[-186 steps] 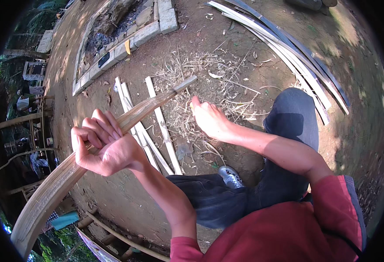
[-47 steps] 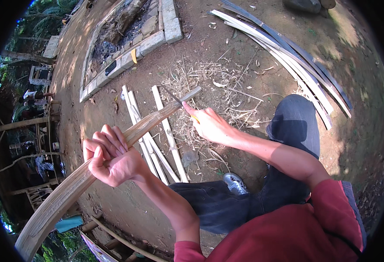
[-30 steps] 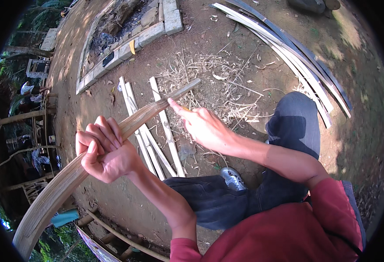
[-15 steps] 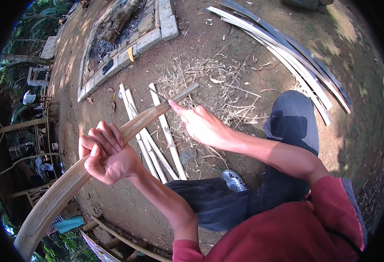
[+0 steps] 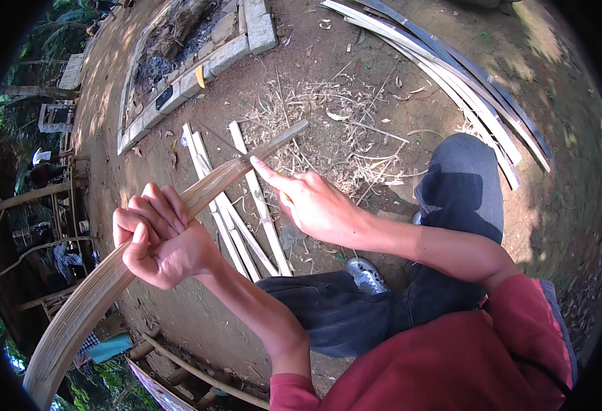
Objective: The person uses a knife to shave the surface of a long bamboo pole, removing outer layers to thin it.
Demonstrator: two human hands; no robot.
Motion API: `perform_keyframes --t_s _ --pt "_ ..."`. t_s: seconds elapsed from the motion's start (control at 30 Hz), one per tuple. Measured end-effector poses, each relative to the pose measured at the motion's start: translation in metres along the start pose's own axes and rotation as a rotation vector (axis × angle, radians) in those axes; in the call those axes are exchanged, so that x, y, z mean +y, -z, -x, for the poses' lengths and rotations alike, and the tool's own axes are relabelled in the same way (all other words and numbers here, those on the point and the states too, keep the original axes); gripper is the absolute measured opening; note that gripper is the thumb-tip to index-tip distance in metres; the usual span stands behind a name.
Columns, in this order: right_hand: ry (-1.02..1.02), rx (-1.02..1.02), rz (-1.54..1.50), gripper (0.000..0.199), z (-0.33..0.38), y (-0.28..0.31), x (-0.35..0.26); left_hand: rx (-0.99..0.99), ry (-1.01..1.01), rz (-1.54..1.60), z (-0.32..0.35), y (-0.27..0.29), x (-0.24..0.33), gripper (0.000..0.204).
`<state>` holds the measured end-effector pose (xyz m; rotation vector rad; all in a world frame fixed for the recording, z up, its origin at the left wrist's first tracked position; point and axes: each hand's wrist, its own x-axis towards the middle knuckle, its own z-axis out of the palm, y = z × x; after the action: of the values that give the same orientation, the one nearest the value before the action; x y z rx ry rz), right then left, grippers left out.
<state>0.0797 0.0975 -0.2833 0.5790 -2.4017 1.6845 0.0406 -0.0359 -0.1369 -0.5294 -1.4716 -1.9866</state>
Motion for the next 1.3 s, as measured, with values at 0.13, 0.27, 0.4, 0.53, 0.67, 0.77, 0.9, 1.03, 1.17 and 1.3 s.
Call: perform_keyframes --t_s 0.13,0.27,0.4,0.53,0.67,0.77,0.9,1.03,1.17,1.3 --pt "-0.254 -0.185 -0.098 0.063 -0.012 0.002 0.023 0.136 0.032 0.039 -0.006 0.013 0.003 0.023" --pt "-0.317 -0.245 -0.057 0.061 -0.014 0.006 0.020 0.135 0.065 0.021 -0.004 0.028 0.002 0.024" --pt "-0.216 -0.262 -0.038 0.062 -0.001 0.006 -0.014 0.127 0.027 0.019 -0.004 0.024 0.004 0.024" --pt "-0.167 -0.223 0.036 0.064 -0.003 -0.006 0.002 0.218 -0.005 -0.054 -0.009 0.026 0.004 0.025" --pt "-0.171 -0.220 -0.003 0.067 -0.005 0.000 -0.005 0.218 -0.007 -0.083 -0.008 0.034 0.002 0.025" --pt "-0.153 -0.221 -0.005 0.069 -0.005 0.006 -0.020 0.199 -0.019 -0.086 -0.006 0.032 0.003 0.025" --pt "-0.189 -0.189 -0.003 0.069 -0.004 0.004 -0.017 0.173 0.004 -0.030 -0.003 0.017 0.003 0.024" --pt "-0.218 -0.242 0.015 0.070 -0.004 0.014 -0.019 0.080 0.022 0.039 -0.001 0.014 0.002 0.023" --pt "-0.326 -0.230 0.067 0.069 -0.009 0.000 0.020 0.110 0.003 -0.001 -0.002 0.009 0.001 0.023" --pt "-0.267 -0.244 -0.104 0.064 -0.026 0.006 0.018 0.175 0.027 0.025 -0.010 0.029 0.002 0.024"
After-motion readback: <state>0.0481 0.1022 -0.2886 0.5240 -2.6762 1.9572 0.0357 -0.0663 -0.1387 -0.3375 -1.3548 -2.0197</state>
